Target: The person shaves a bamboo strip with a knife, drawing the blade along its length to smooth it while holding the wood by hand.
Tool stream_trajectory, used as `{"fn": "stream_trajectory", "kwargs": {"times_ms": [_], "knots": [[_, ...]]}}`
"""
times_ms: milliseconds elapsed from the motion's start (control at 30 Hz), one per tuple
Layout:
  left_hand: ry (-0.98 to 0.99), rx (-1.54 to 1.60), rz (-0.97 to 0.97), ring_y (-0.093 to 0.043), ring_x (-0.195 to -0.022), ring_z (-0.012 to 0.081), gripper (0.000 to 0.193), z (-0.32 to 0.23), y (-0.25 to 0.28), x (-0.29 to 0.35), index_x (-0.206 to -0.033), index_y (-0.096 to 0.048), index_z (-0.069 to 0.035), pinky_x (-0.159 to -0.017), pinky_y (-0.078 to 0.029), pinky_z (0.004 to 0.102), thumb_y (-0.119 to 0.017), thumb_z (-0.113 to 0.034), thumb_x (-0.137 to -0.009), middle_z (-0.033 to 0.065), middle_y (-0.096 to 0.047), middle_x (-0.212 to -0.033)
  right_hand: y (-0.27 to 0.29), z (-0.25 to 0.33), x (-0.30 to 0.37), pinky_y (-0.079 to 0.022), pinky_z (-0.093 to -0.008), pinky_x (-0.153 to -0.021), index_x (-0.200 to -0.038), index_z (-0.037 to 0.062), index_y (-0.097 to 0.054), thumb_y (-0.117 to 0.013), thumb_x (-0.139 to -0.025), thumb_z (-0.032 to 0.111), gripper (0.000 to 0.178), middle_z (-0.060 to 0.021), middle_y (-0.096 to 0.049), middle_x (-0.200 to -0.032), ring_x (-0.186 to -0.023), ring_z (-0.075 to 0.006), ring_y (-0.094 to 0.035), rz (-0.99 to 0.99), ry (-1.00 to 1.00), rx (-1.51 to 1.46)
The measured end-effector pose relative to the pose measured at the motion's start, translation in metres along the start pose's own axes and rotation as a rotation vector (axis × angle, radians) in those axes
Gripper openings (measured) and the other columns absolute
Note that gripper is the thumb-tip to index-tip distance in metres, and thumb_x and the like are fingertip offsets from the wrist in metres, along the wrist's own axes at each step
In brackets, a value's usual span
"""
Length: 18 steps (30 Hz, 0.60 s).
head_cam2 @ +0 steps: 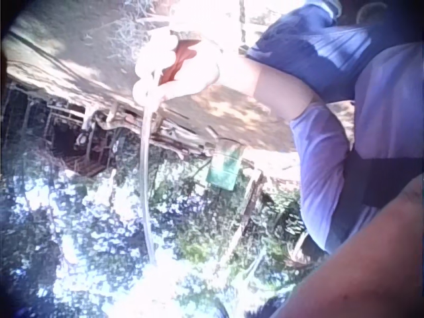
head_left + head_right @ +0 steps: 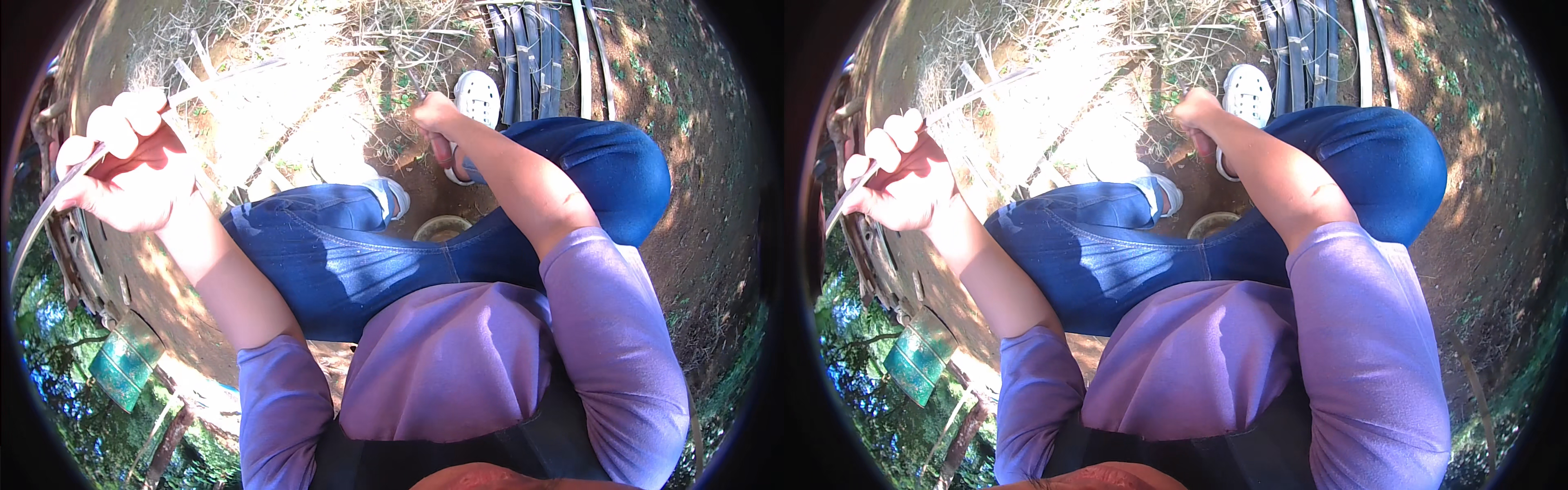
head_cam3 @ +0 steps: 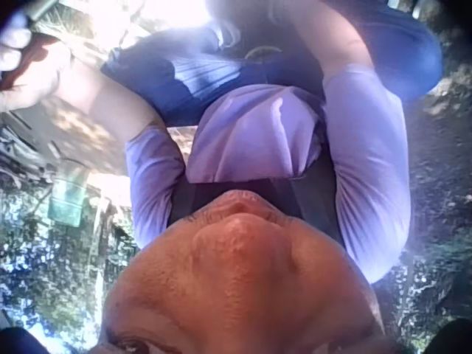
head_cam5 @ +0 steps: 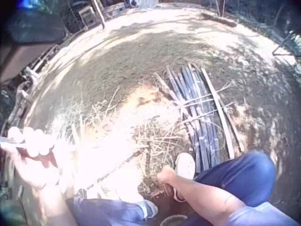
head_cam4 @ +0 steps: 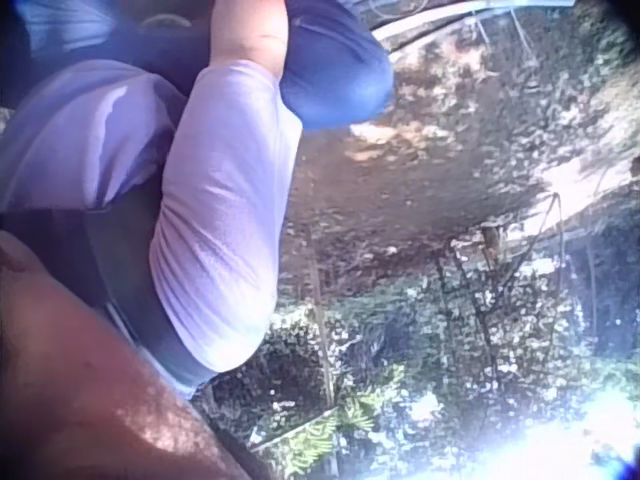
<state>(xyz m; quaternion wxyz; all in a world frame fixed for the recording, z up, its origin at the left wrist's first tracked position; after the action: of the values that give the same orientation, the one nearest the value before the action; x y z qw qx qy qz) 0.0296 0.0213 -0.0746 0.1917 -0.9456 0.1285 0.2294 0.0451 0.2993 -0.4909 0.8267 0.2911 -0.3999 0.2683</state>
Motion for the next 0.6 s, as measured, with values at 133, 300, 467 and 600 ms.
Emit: {"fn": "stream_trajectory", "kwargs": {"times_ms": [133, 300, 467, 600], "knots": [[0.011, -0.012, -0.007, -0.039, -0.074, 0.0233, 0.053, -0.004, 0.006, -0.003, -0.114, -0.066, -0.02, -0.078, -0.04, 0.044, -0.045, -0.065, -0.095, 0.0021, -0.044, -0.075, 0.0, 0.033, 0.015, -0.056, -0.038, -0.061, -0.096, 0.0038, -0.067, -0.059, -0.083, 0.022, 0.024, -0.0138, -0.068, -0.071, -0.063, -0.0276, -0.069, -0.103, 0.321, -0.101], [-0.069, -0.057, -0.059, -0.039, -0.075, 0.0233, 0.05, -0.005, 0.017, -0.004, -0.111, -0.067, -0.02, -0.072, -0.036, 0.0388, -0.046, -0.063, -0.096, 0.0031, -0.05, -0.078, -0.005, -0.029, -0.023, -0.057, -0.0371, -0.07, -0.094, 0.0034, -0.073, -0.06, -0.081, 0.026, 0.029, -0.0146, -0.073, -0.082, -0.073, -0.026, -0.072, 0.024, -0.105, 0.155], [-0.051, -0.012, 0.028, -0.049, -0.076, 0.0244, 0.051, -0.009, 0.01, -0.008, -0.112, -0.066, -0.016, -0.072, -0.041, 0.04, -0.047, -0.061, -0.096, 0.0078, -0.059, -0.083, 0.0, 0.018, 0.005, -0.056, -0.038, -0.071, -0.092, 0.0026, -0.072, -0.061, -0.081, 0.021, 0.025, -0.0154, -0.072, -0.078, -0.072, -0.0274, -0.072, -0.115, 0.222, -0.016], [-0.164, -0.051, -0.069, -0.053, -0.073, 0.0233, 0.056, -0.011, 0.018, 0.004, -0.112, -0.065, -0.009, -0.066, -0.043, 0.0378, -0.049, -0.06, -0.096, 0.0114, -0.062, -0.086, -0.003, -0.023, -0.012, -0.057, -0.0384, -0.068, -0.084, 0.0013, -0.072, -0.059, -0.083, 0.019, 0.022, -0.0139, -0.072, -0.074, -0.067, -0.0257, -0.071, -0.095, -0.021, 0.147]]}}
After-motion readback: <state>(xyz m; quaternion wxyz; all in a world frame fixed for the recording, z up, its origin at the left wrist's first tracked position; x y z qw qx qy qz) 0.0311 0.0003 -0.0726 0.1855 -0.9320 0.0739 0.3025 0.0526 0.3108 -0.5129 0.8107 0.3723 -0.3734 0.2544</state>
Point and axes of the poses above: each hand's wrist, its own x-axis away from the middle knuckle, its own y-axis out of the back of the hand, z = x × y, the point moved 9 cm from there along -x, towards the middle knuckle
